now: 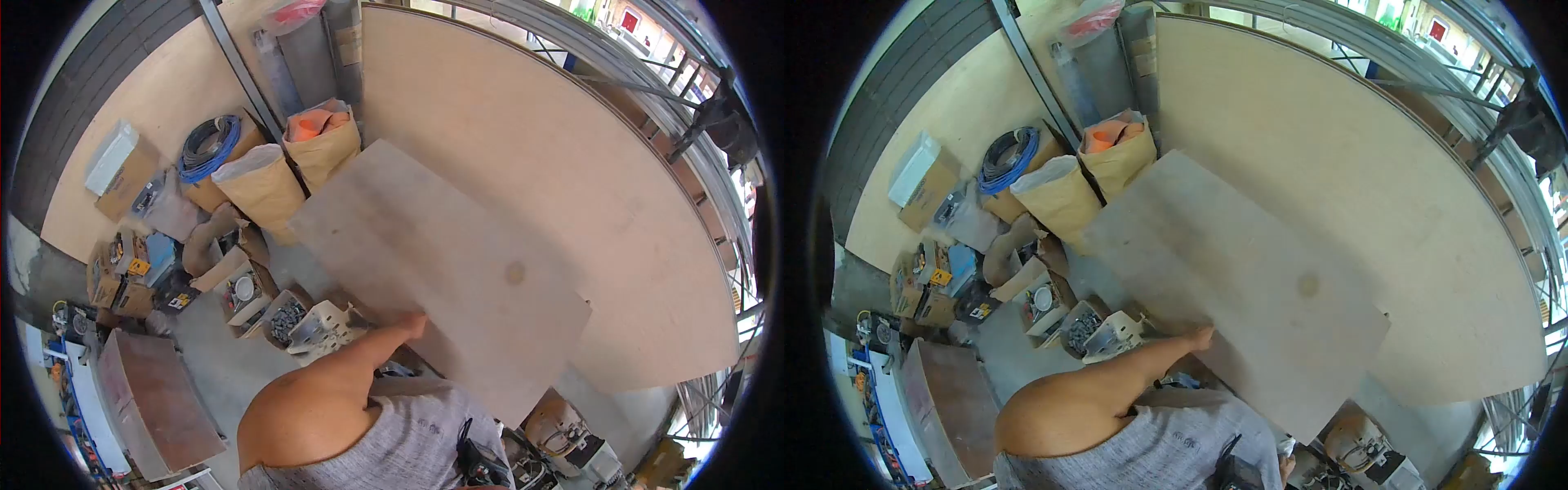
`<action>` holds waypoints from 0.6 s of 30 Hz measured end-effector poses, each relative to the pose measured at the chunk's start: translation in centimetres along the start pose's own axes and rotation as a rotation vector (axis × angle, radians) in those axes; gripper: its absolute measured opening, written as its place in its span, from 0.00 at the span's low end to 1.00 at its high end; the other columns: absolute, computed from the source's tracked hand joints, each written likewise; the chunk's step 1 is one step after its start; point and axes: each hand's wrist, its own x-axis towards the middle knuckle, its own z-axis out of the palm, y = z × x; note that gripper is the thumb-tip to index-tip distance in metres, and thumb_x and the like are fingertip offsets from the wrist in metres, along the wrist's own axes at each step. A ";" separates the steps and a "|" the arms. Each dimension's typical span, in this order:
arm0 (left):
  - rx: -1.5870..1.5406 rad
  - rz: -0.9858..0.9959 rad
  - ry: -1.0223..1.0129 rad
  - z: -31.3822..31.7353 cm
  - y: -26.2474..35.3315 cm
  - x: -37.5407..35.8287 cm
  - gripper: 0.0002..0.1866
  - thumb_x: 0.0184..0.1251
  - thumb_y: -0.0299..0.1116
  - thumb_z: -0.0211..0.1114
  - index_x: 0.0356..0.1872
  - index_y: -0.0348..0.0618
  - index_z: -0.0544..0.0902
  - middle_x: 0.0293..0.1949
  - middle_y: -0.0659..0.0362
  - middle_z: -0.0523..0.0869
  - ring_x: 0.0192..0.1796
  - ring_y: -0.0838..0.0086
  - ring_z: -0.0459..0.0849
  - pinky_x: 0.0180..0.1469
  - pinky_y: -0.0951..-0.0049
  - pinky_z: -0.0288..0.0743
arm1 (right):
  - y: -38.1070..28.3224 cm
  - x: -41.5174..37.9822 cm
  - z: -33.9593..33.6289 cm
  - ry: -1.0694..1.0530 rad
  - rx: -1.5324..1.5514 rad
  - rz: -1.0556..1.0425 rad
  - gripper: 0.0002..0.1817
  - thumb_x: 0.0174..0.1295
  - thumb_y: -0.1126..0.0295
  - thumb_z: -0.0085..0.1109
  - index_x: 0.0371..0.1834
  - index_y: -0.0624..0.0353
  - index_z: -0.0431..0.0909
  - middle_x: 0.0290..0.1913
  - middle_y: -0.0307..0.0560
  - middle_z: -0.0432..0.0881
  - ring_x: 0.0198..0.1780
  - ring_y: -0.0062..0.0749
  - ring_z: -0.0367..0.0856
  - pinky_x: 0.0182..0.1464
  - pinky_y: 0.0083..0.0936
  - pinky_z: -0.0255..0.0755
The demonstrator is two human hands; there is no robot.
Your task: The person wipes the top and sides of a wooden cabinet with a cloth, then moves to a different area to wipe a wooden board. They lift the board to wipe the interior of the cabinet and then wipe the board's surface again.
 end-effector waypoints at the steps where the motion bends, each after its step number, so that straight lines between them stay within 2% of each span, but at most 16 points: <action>1: -0.001 0.006 -0.001 -1.5 0.8 -0.5 0.21 0.54 0.34 0.60 0.50 0.38 0.76 0.46 0.44 0.81 0.50 0.51 0.80 0.51 0.55 0.73 | 0.0 -0.3 0.0 0.008 0.001 0.000 0.13 0.58 0.66 0.53 0.30 0.68 0.71 0.23 0.46 0.74 0.26 0.29 0.71 0.27 0.29 0.66; 3: 0.118 -0.045 -0.177 -4.3 2.3 -1.3 0.21 0.53 0.37 0.61 0.49 0.39 0.78 0.47 0.46 0.81 0.51 0.53 0.80 0.52 0.55 0.74 | 0.0 -0.8 0.2 0.029 0.000 0.004 0.13 0.57 0.66 0.53 0.30 0.68 0.71 0.23 0.46 0.74 0.26 0.29 0.71 0.27 0.30 0.66; 4: 0.121 -0.038 -0.184 -5.1 2.8 -1.4 0.21 0.53 0.37 0.61 0.49 0.39 0.78 0.47 0.46 0.81 0.51 0.53 0.80 0.52 0.55 0.74 | 0.1 -1.2 0.2 0.035 0.003 0.007 0.13 0.57 0.66 0.53 0.30 0.68 0.71 0.23 0.46 0.74 0.26 0.29 0.71 0.27 0.30 0.66; 6: 0.113 -0.109 -0.390 -5.8 3.3 -1.5 0.19 0.53 0.38 0.62 0.44 0.39 0.81 0.47 0.47 0.82 0.50 0.53 0.81 0.52 0.55 0.74 | 0.6 -1.8 0.4 0.050 0.003 0.003 0.13 0.57 0.66 0.54 0.30 0.68 0.71 0.23 0.46 0.74 0.26 0.30 0.71 0.27 0.30 0.66; 9: 0.129 -0.059 -0.333 -6.0 3.3 -1.8 0.18 0.53 0.41 0.64 0.40 0.39 0.83 0.44 0.47 0.83 0.49 0.54 0.81 0.52 0.55 0.74 | 1.7 -2.4 0.6 0.074 0.002 -0.018 0.13 0.57 0.66 0.54 0.30 0.69 0.71 0.23 0.45 0.74 0.25 0.30 0.71 0.27 0.30 0.66; 14: 0.154 -0.080 -0.287 -7.2 4.2 -2.2 0.19 0.52 0.42 0.65 0.40 0.39 0.83 0.43 0.47 0.84 0.48 0.53 0.81 0.52 0.56 0.74 | 4.5 -3.3 0.9 0.135 -0.001 -0.132 0.13 0.56 0.66 0.54 0.30 0.69 0.71 0.23 0.45 0.74 0.25 0.31 0.71 0.27 0.31 0.66; 16: 0.142 -0.100 -0.303 -6.1 3.5 -2.0 0.19 0.52 0.43 0.66 0.40 0.40 0.83 0.43 0.47 0.84 0.48 0.53 0.81 0.52 0.56 0.74 | 0.8 -4.0 0.4 0.195 0.001 -0.069 0.13 0.55 0.66 0.55 0.30 0.69 0.71 0.23 0.45 0.74 0.25 0.31 0.71 0.27 0.31 0.66; 18: 0.112 0.012 -0.224 -4.3 2.0 -1.2 0.19 0.53 0.45 0.65 0.40 0.43 0.84 0.43 0.47 0.83 0.48 0.52 0.81 0.51 0.57 0.74 | -2.3 -4.3 0.0 0.265 0.064 -0.212 0.13 0.54 0.66 0.52 0.32 0.68 0.70 0.25 0.47 0.73 0.27 0.32 0.70 0.29 0.30 0.66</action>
